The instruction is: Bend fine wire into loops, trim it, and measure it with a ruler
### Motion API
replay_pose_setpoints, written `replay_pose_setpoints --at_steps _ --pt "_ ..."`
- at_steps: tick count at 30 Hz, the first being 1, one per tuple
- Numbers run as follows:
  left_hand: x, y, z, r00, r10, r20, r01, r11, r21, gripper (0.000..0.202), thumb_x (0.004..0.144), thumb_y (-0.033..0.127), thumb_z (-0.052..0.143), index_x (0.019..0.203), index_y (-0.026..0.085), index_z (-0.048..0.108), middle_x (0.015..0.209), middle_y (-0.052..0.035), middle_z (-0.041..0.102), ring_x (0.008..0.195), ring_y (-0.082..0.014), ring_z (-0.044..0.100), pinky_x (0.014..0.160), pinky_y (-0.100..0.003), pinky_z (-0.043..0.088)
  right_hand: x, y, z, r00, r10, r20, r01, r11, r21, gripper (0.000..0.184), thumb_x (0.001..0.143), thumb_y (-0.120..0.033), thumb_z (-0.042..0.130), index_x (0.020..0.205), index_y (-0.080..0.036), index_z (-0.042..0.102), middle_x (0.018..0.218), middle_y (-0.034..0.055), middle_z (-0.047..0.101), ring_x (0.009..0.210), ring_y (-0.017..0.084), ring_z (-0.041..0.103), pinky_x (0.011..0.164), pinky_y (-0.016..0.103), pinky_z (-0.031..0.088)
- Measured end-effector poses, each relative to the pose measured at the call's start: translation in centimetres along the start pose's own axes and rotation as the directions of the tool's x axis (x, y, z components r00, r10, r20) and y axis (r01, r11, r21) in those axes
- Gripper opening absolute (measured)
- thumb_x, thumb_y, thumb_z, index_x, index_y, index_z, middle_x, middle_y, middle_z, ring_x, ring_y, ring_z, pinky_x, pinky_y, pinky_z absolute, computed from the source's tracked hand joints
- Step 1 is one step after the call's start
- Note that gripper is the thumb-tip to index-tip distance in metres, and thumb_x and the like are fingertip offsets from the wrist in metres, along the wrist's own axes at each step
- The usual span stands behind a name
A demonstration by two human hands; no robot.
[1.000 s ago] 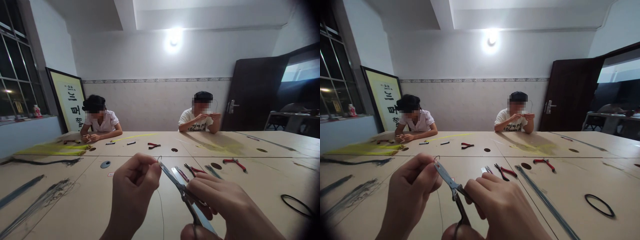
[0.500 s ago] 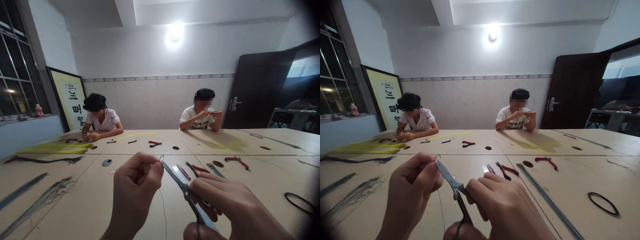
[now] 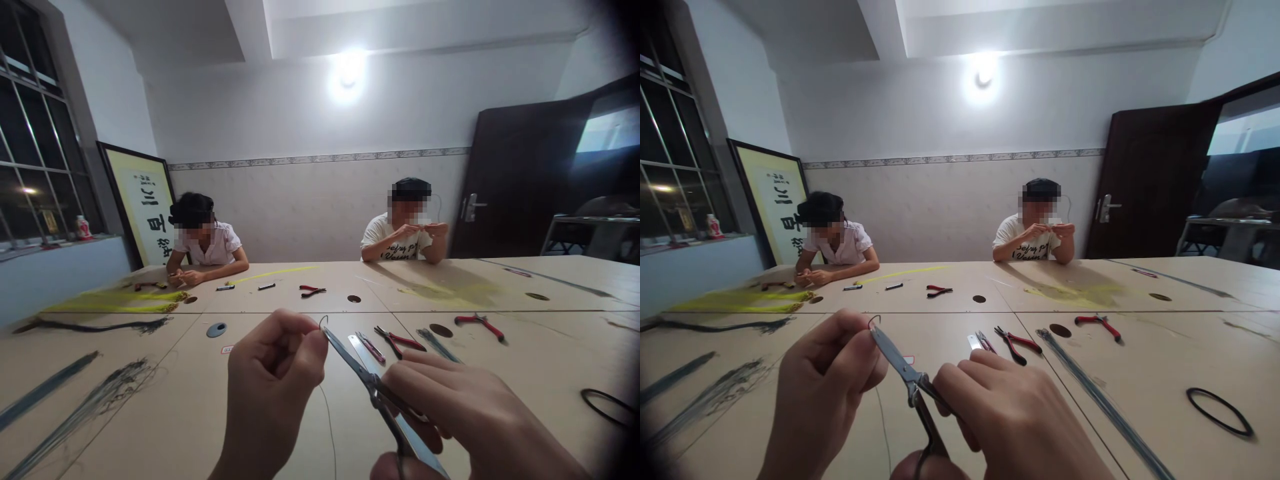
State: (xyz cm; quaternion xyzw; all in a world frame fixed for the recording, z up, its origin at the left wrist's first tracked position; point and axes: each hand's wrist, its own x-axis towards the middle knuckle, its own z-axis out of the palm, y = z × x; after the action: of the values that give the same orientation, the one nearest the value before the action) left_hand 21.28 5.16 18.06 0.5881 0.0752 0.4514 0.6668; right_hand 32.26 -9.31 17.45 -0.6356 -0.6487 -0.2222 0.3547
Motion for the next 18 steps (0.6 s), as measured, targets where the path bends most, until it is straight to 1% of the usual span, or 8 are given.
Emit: replay_pose_setpoints --at_steps 2,5,8,13,18 --pt "0.09 -0.04 0.05 1.000 -0.007 -0.004 0.007 1.000 -0.003 0.016 0.075 0.028 0.074 0.064 0.018 0.067 0.046 0.0076 0.041 0.042 -0.0040 0.034 0.040 -0.014 0.031 0.10 0.03 -0.06 1.000 -0.022 0.000 0.022 1.000 0.000 0.033 0.087 -0.043 0.063 0.068 -0.022 0.045 0.054 -0.0061 0.049 0.043 0.010 0.047 0.041 0.023 0.035" --pt "0.18 0.00 0.10 1.000 -0.017 -0.007 0.017 1.000 -0.008 0.016 0.074 0.027 0.074 0.064 0.018 0.067 0.045 0.0078 0.041 0.042 -0.0037 0.033 0.040 -0.014 0.030 0.28 -0.05 -0.32 0.998 -0.068 0.011 0.069 0.997 -0.047 0.032 0.085 -0.037 0.064 0.067 -0.022 0.043 0.053 -0.0067 0.045 0.046 0.011 0.048 0.044 0.024 0.034" --pt "0.09 0.11 0.08 1.000 -0.020 -0.011 0.020 1.000 -0.013 0.016 0.074 0.027 0.074 0.063 0.017 0.067 0.045 0.0079 0.040 0.041 -0.0037 0.033 0.040 -0.014 0.031 0.40 -0.12 -0.38 0.997 -0.079 0.013 0.080 0.992 -0.096 0.035 0.088 -0.042 0.062 0.068 -0.022 0.043 0.052 -0.0067 0.046 0.048 0.012 0.051 0.046 0.026 0.034" --pt "-0.09 0.17 -0.05 1.000 -0.020 0.002 0.020 1.000 -0.021 0.014 0.074 0.025 0.074 0.063 0.017 0.067 0.044 0.0084 0.039 0.040 -0.0035 0.033 0.040 -0.013 0.032 0.25 0.05 0.04 0.996 -0.077 -0.049 0.073 0.995 -0.074 0.036 0.092 -0.050 0.055 0.070 -0.022 0.046 0.053 -0.0057 0.050 0.043 0.011 0.048 0.042 0.026 0.032" --pt "0.11 0.10 0.06 1.000 -0.018 0.008 0.018 1.000 -0.025 0.014 0.075 0.026 0.073 0.064 0.018 0.068 0.044 0.0083 0.040 0.041 -0.0037 0.034 0.041 -0.013 0.035 0.08 -0.02 -0.09 0.998 -0.052 -0.025 0.050 0.994 -0.097 0.036 0.090 -0.047 0.059 0.069 -0.021 0.046 0.050 -0.0072 0.045 0.043 0.011 0.050 0.043 0.024 0.036"
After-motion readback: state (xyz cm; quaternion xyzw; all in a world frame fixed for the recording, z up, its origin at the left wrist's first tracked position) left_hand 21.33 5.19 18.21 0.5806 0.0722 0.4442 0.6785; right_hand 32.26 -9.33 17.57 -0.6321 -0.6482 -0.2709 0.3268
